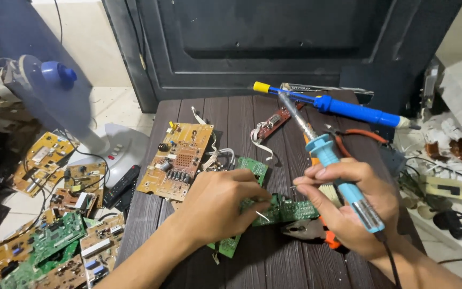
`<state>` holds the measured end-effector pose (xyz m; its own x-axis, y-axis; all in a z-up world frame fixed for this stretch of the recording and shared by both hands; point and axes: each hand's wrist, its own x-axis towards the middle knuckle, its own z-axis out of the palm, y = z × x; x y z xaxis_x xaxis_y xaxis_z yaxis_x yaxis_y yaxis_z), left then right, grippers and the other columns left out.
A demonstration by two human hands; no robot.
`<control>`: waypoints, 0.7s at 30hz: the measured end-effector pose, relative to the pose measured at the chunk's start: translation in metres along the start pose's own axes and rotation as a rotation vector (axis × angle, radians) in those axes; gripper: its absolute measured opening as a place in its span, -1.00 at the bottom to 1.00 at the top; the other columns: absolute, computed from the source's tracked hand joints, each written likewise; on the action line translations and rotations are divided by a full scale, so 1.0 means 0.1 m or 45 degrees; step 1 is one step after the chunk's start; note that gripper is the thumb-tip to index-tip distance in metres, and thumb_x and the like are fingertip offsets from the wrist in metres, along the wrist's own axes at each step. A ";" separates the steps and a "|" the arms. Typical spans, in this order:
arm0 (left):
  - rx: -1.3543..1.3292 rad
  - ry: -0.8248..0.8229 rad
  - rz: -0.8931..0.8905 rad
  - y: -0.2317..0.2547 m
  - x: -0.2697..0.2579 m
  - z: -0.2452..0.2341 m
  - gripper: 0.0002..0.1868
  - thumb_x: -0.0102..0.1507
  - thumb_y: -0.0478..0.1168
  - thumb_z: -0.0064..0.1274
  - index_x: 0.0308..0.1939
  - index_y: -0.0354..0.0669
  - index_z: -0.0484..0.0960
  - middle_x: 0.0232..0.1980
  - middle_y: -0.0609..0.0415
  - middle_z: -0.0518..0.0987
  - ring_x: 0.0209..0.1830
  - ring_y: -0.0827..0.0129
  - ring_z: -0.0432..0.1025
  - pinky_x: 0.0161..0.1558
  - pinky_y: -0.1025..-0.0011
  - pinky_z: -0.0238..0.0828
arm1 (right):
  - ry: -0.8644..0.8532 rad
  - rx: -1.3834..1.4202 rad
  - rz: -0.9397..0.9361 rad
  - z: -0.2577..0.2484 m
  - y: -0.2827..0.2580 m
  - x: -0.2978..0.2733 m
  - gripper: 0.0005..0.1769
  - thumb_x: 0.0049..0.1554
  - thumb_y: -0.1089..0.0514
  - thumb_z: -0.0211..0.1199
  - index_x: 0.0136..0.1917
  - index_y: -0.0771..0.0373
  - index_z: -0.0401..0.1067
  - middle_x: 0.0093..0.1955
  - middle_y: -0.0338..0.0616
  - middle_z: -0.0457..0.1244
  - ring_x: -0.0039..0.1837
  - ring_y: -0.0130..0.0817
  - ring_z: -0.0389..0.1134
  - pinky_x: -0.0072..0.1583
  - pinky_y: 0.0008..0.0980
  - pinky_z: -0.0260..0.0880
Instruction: The person uses a soldering iron to work on a green circuit board held in place by pliers. The workspace is cluttered with various electronic components and tools, including a fan and a brush.
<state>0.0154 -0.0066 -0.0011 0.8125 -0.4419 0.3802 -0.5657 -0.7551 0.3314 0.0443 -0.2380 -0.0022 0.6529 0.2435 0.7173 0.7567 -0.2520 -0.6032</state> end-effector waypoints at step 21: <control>-0.731 0.221 -0.101 0.10 0.00 0.11 -0.76 0.13 -0.40 0.26 -0.26 0.00 0.56 -0.30 0.28 0.74 -0.24 0.52 0.69 -0.14 0.55 0.52 | -0.046 -0.083 0.009 0.12 -0.04 -0.19 -0.66 -0.01 0.29 0.48 -0.07 0.17 0.35 -0.09 -0.16 0.43 -0.01 -0.45 0.56 0.06 -0.56 0.60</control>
<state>0.0113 -0.0199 -0.0070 0.8480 -0.2731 0.4543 -0.5289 -0.3791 0.7593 0.0296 -0.2303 -0.0175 0.6597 0.2750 0.6994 0.7492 -0.3137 -0.5834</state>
